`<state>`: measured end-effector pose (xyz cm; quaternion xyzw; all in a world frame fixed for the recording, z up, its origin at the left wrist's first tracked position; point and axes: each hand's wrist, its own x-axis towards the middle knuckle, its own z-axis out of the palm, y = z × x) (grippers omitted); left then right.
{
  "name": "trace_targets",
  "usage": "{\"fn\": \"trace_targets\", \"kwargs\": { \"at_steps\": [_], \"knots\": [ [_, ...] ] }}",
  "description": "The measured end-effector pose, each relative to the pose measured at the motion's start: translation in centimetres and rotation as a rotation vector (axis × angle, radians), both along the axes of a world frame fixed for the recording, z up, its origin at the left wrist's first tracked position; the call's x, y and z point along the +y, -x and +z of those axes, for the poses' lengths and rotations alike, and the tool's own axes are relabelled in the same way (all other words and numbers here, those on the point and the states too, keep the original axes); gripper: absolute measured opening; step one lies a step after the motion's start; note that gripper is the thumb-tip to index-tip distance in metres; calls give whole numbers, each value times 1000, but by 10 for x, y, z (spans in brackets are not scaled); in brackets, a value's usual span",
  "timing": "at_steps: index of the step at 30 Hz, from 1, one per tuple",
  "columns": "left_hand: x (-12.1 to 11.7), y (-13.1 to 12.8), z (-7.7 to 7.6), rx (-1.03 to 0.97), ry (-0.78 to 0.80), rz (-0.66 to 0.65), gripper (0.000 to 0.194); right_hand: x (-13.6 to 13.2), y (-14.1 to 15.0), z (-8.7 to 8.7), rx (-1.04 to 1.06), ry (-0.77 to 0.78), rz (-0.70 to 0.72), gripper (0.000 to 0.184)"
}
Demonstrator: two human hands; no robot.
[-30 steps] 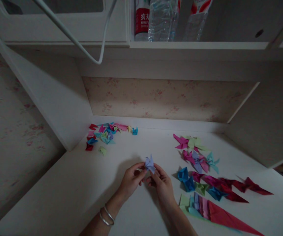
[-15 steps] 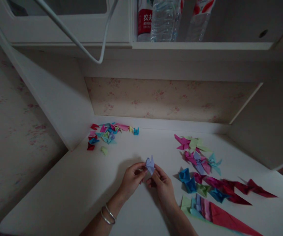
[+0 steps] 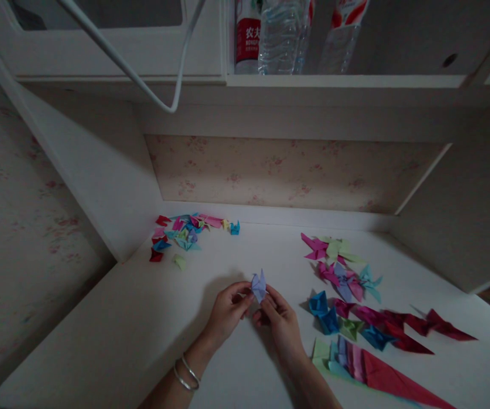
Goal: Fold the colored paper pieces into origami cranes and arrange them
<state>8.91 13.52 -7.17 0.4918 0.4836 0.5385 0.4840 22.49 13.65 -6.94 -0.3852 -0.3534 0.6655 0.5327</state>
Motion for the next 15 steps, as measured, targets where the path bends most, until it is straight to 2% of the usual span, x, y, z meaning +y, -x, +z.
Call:
{"fn": "trace_targets", "kwargs": {
  "at_steps": [6,10,12,15],
  "knots": [
    [1,2,-3,-8,17,4,35,-1,-4,-2,-54,-21,-28,53],
    [1,2,-5,-17,24,5,32,2,-17,4,-277,10,-58,53],
    [0,1,-4,-30,27,-9,31,6,-26,12,-431,-47,-6,52],
    [-2,-3,-1,-36,36,-43,31,10,-38,26,-650,-224,53,42]
  ]
}}
